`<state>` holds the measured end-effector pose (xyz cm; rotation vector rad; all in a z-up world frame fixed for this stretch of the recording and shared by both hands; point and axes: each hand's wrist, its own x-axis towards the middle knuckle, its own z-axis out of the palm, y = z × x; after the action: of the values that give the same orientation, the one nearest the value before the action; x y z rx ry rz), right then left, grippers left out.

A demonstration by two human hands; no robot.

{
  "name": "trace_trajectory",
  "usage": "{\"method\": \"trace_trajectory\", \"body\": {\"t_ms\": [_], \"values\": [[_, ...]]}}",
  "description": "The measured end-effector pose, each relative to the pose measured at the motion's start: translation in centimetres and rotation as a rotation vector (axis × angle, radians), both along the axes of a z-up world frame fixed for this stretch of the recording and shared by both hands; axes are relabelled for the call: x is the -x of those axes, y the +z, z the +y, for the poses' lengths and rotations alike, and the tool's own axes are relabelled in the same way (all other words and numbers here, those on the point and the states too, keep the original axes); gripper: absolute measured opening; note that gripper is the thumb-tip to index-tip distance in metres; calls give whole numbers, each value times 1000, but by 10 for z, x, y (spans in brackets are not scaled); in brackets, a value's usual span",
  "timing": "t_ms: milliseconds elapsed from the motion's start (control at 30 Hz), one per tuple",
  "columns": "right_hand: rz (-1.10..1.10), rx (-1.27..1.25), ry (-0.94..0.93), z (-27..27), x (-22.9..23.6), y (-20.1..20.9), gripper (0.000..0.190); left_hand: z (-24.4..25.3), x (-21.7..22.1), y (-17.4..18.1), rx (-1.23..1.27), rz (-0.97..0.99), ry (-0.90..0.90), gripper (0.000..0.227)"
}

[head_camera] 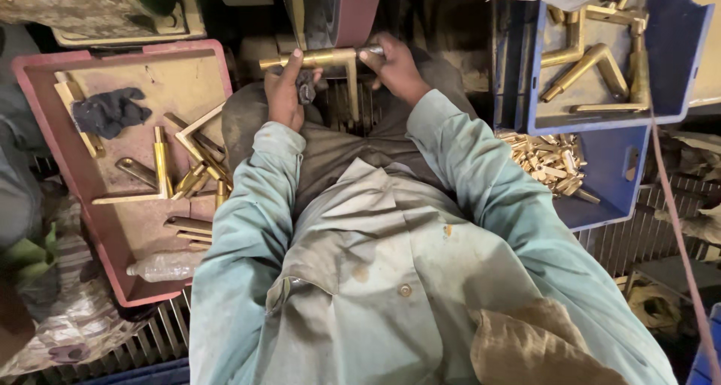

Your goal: The person sits on the floor and uses a belt sander to polish the edges of brass-colored metal parts. They pick up individual pieces from a blue crate, hold them against the moving belt, and then place the finished parts into a pink tray.

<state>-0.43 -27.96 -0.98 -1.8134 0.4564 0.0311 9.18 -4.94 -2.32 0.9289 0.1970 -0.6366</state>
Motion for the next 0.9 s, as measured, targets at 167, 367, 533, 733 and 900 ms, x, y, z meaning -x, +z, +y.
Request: {"method": "trace_trajectory", "body": {"t_ms": [167, 367, 533, 733, 900], "values": [[20, -114, -77, -1, -1, -10, 24, -7, 0, -9, -6, -27, 23, 31], [28, -136, -96, -5, 2, -13, 22, -14, -2, -17, -15, 8, 14, 32], [-23, -147, -85, -5, 4, -15, 23, -14, -2, -18, -5, -2, 34, 33], [-22, -177, -90, 3, -1, -21, 24, -3, -1, -17, 10, 20, 43, 34], [-26, -162, -62, 6, -4, -14, 23, 1, -1, -8, 25, -2, 47, 33]]}}
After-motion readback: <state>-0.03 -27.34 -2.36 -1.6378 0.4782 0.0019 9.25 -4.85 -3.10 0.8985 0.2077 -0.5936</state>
